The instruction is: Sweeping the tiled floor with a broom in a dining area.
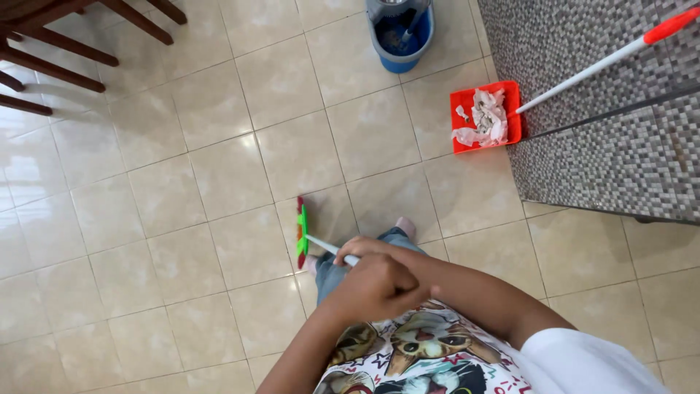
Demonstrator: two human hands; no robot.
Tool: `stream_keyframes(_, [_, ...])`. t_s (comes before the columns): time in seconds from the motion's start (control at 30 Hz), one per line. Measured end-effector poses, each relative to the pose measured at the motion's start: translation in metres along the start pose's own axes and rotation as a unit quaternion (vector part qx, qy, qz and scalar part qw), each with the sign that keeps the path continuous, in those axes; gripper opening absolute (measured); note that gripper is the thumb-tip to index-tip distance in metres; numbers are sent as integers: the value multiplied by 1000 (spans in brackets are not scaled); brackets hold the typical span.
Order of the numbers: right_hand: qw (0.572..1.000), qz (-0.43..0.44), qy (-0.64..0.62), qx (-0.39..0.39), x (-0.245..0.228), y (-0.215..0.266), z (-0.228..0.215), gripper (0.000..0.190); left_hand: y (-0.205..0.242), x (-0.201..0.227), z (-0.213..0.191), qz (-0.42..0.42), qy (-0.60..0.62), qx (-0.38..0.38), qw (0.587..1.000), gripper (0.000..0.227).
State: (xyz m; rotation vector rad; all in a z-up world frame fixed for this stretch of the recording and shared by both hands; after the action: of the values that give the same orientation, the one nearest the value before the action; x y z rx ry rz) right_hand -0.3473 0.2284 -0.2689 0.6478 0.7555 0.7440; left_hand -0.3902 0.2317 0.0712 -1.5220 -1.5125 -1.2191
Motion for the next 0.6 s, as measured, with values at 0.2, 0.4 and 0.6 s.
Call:
stream_keyframes(0.2, [978, -50, -130, 154, 56, -8, -117, 15, -21, -38, 41, 9, 94, -36, 995, 51])
stream_keyframes(0.4, [955, -90, -86, 268, 46, 65, -179, 19, -47, -10, 53, 111, 100, -47, 988, 55])
stream_keyframes(0.6, [943, -56, 3, 327, 44, 104, -199, 21, -51, 0, 81, 189, 134, -82, 969, 56])
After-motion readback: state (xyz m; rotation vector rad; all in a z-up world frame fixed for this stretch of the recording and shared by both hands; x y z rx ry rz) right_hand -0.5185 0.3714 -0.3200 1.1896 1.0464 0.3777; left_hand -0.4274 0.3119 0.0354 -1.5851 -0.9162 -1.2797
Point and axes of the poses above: each hand's wrist, its own y-axis away from the middle knuckle, its own z-axis out of the palm, x = y × z, the point moved 6 cm from there along -y, towards the middle knuckle, and after that the axes turned 1 degree about -x, right-handed, at the moved point
